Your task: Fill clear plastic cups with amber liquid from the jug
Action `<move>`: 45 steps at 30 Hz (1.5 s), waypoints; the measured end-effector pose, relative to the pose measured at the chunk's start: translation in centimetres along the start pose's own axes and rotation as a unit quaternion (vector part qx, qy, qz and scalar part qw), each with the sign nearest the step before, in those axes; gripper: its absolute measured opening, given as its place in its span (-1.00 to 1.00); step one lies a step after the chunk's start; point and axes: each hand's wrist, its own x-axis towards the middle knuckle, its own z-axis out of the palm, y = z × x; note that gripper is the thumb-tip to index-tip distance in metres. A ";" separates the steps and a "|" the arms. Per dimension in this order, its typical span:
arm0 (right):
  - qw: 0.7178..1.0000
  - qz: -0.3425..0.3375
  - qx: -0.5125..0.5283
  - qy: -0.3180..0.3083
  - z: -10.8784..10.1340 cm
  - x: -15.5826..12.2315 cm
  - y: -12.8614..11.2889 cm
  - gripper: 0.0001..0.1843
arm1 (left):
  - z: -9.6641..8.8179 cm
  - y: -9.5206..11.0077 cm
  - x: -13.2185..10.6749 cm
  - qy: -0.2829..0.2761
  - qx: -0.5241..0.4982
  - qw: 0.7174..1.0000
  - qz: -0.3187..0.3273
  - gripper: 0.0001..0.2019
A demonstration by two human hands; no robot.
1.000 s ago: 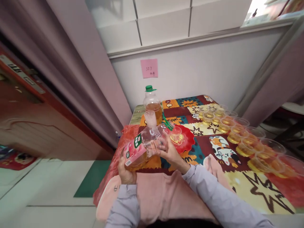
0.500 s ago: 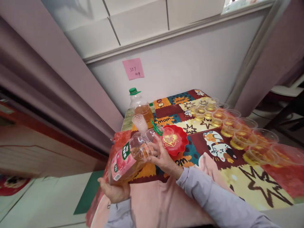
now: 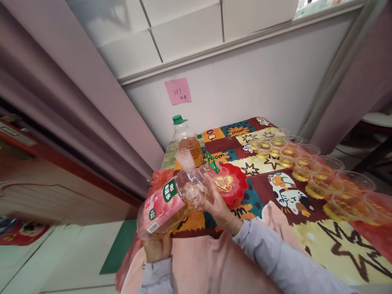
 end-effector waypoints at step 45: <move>0.991 0.108 0.055 0.059 -0.8 -0.2 1.9 0.28 | -6.6 -3.5 2.3 -0.165 -0.177 0.953 -0.181 -0.42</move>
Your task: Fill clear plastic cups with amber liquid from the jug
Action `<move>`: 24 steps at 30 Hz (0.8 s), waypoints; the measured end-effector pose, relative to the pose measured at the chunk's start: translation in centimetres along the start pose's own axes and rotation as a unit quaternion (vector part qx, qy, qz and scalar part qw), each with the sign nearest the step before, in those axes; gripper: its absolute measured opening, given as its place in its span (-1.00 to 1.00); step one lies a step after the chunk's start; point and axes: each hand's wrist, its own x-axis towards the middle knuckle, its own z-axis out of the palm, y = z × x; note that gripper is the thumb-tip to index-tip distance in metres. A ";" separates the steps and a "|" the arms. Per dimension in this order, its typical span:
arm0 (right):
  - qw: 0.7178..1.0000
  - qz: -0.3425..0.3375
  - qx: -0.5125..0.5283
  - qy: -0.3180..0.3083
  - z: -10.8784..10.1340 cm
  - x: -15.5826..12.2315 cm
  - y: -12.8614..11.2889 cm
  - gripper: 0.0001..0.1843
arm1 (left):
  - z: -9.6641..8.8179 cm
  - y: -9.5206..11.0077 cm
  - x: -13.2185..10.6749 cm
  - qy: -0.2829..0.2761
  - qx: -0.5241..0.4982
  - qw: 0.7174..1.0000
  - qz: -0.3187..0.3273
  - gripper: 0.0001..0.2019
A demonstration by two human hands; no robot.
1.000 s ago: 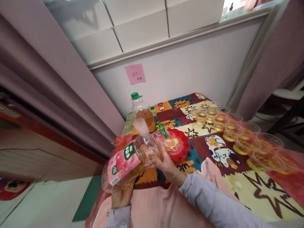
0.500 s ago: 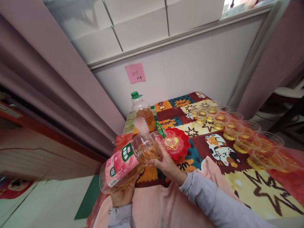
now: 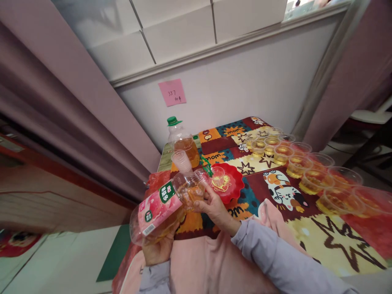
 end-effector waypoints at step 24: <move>0.999 0.029 -0.013 0.028 0.4 -0.5 -1.0 0.05 | 1.8 0.1 -0.2 -0.064 -0.071 0.995 0.004 -0.36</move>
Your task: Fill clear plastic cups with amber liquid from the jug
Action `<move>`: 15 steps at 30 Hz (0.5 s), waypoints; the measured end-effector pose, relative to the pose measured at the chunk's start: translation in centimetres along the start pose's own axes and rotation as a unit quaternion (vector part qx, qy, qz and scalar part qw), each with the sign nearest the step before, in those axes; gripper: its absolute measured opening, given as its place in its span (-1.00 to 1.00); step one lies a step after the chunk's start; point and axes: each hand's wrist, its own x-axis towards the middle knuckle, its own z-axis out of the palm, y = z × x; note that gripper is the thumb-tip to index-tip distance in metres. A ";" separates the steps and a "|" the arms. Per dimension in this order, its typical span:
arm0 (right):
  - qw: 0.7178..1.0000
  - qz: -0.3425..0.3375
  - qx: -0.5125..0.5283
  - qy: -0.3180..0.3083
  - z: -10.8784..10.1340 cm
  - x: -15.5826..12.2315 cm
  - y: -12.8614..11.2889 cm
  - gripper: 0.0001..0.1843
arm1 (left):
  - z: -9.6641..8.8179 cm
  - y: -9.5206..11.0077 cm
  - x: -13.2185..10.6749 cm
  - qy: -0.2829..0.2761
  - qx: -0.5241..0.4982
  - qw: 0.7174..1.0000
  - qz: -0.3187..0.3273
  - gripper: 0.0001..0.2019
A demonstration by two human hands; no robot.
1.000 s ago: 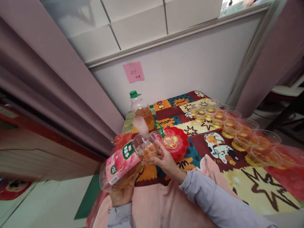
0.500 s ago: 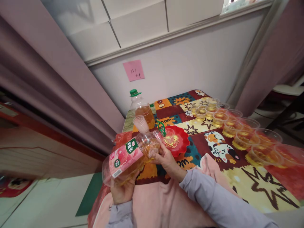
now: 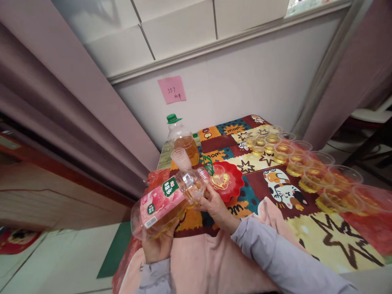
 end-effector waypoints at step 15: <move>1.000 -0.005 -0.001 -0.003 0.2 -0.3 -0.2 0.05 | -0.6 0.1 -0.1 0.029 -0.004 0.999 -0.013 -0.34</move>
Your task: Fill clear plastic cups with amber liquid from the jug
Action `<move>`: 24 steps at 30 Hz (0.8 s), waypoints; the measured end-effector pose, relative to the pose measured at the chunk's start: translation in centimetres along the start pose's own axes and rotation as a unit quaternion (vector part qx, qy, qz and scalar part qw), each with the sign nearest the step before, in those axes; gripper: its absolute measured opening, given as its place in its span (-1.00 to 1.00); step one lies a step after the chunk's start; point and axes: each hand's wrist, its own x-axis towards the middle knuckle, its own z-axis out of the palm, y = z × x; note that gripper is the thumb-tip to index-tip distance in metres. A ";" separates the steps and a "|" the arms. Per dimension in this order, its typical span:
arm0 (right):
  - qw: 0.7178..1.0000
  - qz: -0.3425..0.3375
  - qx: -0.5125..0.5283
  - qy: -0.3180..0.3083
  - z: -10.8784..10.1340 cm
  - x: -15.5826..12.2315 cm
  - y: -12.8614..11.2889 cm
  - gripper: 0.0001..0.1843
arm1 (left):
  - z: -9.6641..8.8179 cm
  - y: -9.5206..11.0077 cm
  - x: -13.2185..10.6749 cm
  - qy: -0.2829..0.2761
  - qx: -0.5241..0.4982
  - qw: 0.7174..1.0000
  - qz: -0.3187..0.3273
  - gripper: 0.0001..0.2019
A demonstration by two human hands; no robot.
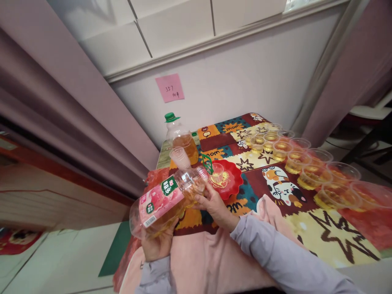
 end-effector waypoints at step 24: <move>1.000 -0.003 0.014 0.003 0.0 0.0 -0.2 -0.10 | 1.6 0.1 -0.4 0.022 0.071 0.997 0.013 -0.41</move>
